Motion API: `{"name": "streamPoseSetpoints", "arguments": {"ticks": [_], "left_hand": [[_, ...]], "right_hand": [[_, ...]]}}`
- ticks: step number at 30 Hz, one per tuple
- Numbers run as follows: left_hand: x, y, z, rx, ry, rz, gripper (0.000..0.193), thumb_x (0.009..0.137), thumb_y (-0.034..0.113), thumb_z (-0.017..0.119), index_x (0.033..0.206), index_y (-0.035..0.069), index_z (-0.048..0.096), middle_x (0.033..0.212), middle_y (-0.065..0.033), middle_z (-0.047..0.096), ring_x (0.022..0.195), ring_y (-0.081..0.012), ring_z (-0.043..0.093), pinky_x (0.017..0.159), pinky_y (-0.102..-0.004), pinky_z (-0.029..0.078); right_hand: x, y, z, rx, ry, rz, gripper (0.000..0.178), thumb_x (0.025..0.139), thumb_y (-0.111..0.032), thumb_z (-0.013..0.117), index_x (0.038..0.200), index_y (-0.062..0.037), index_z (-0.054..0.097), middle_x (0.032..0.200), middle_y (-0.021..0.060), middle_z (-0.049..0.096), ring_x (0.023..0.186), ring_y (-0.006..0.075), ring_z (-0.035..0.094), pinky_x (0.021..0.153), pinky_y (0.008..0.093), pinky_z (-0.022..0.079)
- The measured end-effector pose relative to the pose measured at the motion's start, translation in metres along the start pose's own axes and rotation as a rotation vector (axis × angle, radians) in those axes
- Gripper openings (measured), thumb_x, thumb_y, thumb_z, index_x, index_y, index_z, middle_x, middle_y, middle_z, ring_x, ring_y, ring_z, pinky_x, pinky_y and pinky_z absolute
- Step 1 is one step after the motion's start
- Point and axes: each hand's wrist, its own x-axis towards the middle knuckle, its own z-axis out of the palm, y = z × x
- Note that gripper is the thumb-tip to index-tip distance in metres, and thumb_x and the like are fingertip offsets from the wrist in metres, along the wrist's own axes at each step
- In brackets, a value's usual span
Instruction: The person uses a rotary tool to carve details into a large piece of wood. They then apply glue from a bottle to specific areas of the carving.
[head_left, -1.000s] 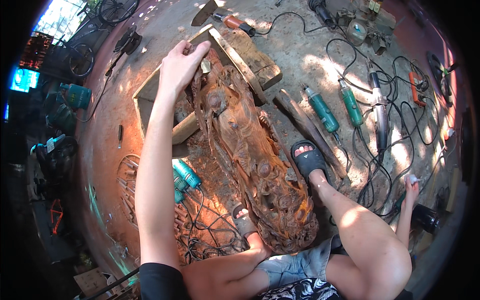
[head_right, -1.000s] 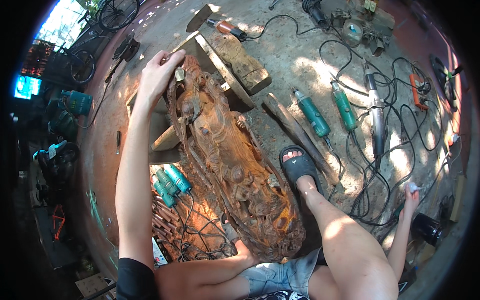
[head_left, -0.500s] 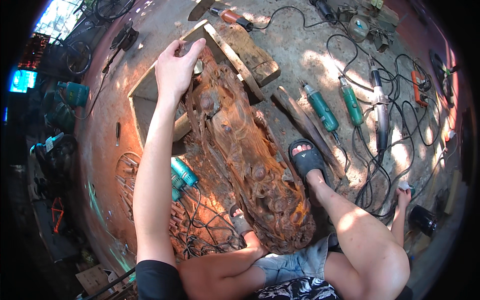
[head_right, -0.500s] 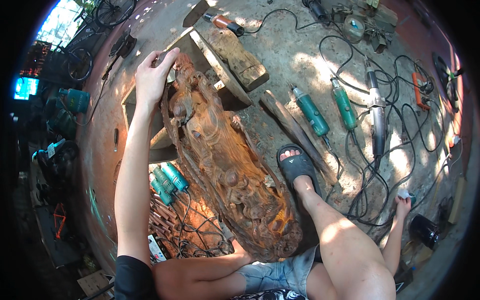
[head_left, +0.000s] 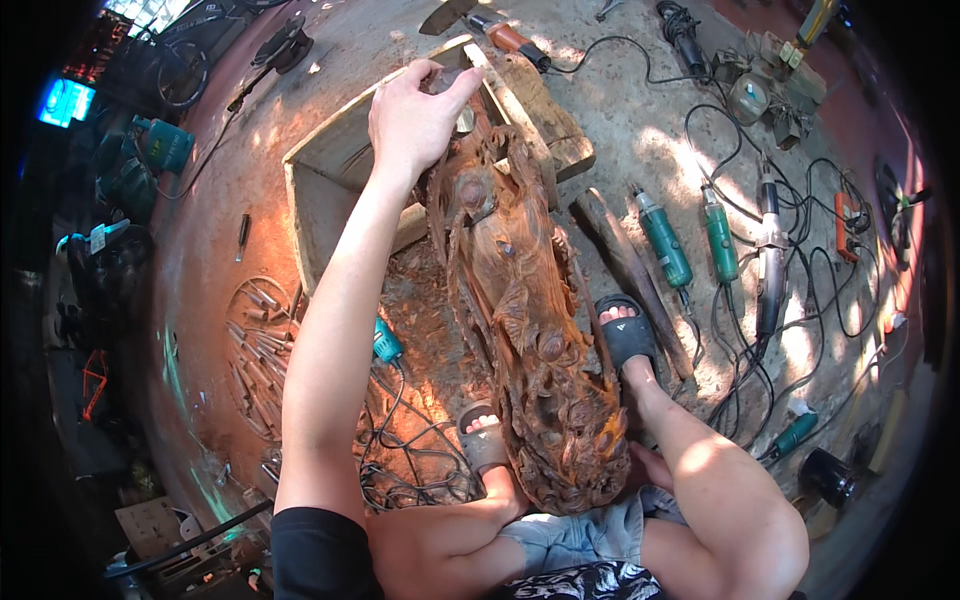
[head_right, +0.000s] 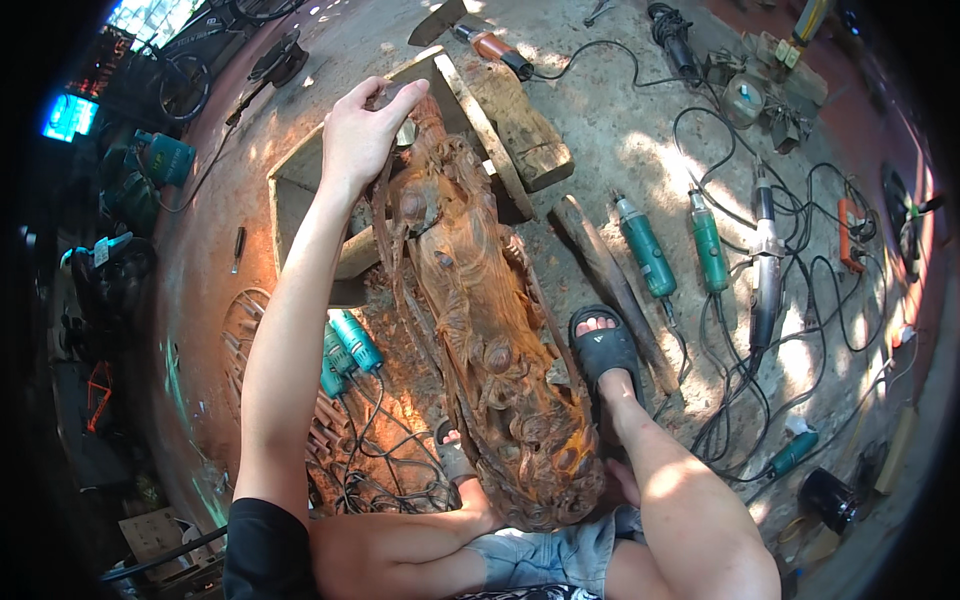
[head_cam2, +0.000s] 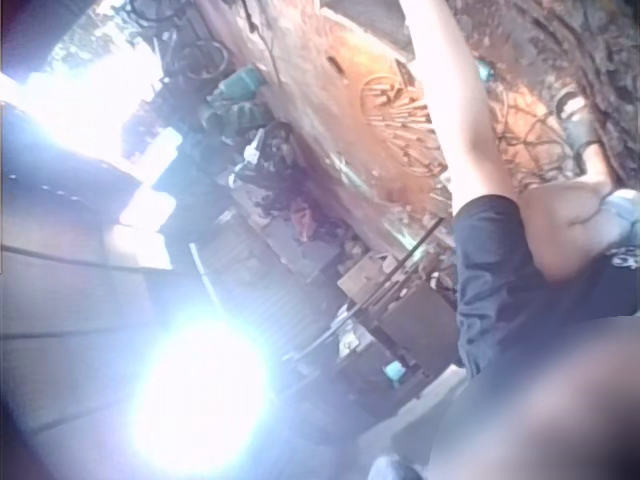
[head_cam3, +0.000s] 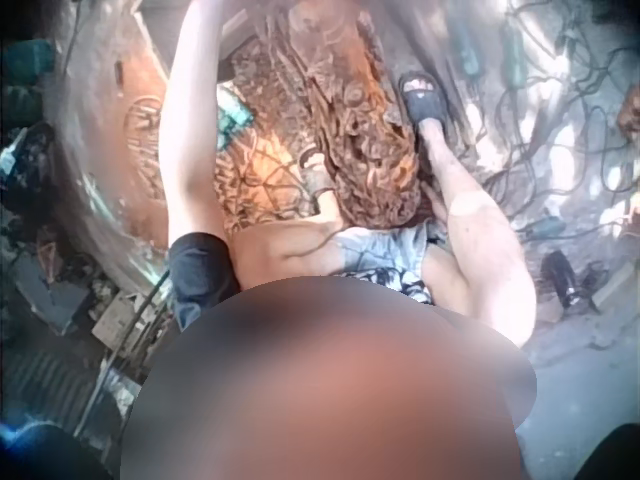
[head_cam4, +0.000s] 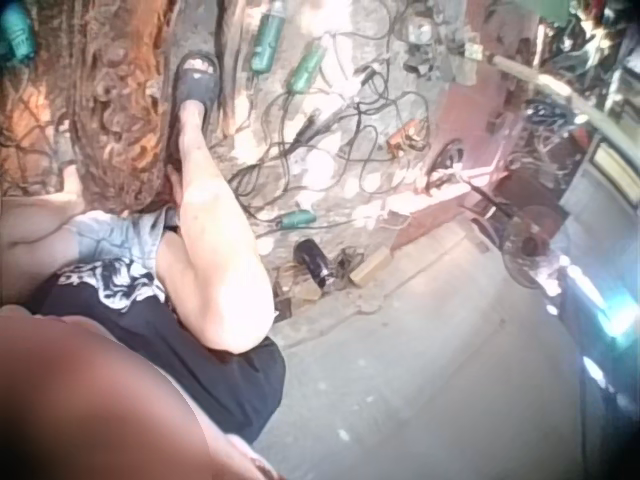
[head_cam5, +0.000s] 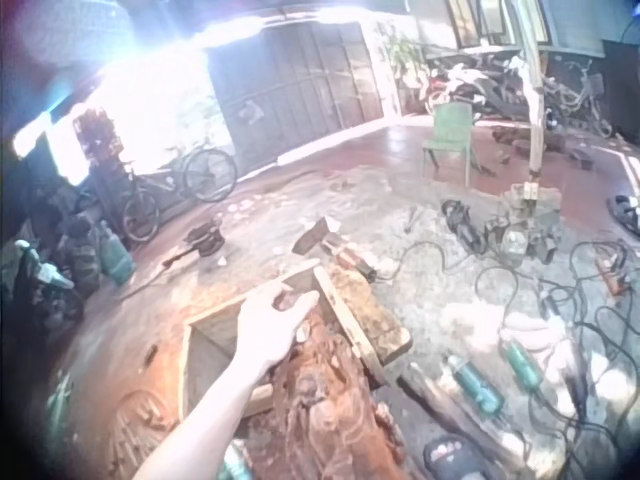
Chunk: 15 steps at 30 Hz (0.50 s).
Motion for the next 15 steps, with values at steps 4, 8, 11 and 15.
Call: {"name": "streamPoseSetpoints", "arguments": {"ticks": [4,8,11,15], "left_hand": [[-0.003,0.005,-0.001,-0.044,0.001,0.006,0.069,0.082,0.068,0.076,0.115,0.008,0.080,0.088,-0.0115,0.080,0.092,-0.0265,0.077,0.090,-0.0412,0.056],[0.000,0.002,-0.005,-0.151,-0.075,-0.048,0.066,0.081,0.067,0.078,0.111,0.008,0.080,0.083,-0.0094,0.078,0.084,-0.0230,0.075,0.085,-0.0386,0.055],[0.002,-0.014,-0.002,-0.272,-0.077,-0.050,0.055,0.084,0.057,0.083,0.105,0.006,0.081,0.082,-0.0056,0.076,0.079,-0.0164,0.070,0.080,-0.0331,0.053],[-0.002,-0.023,-0.011,-0.449,-0.083,-0.119,0.042,0.086,0.041,0.089,0.099,0.003,0.081,0.088,-0.0015,0.075,0.082,-0.0108,0.065,0.079,-0.0281,0.051]], "right_hand": [[-0.015,-0.002,0.001,0.014,-0.009,0.032,0.054,0.102,-0.014,0.068,0.150,-0.0095,0.046,0.135,0.0112,0.065,0.114,0.0254,0.068,0.099,0.0473,0.054],[-0.034,-0.006,0.009,0.071,-0.049,0.080,0.054,0.101,-0.014,0.067,0.150,-0.0103,0.045,0.135,0.0118,0.065,0.113,0.0264,0.069,0.098,0.0488,0.055],[-0.047,-0.013,0.021,0.137,-0.100,0.115,0.054,0.101,-0.014,0.067,0.150,-0.0109,0.044,0.134,0.0122,0.066,0.111,0.0271,0.070,0.097,0.0500,0.056],[-0.067,-0.027,0.045,0.239,-0.194,0.160,0.054,0.101,-0.014,0.067,0.150,-0.0117,0.044,0.134,0.0127,0.066,0.110,0.0281,0.071,0.096,0.0515,0.056]]}}
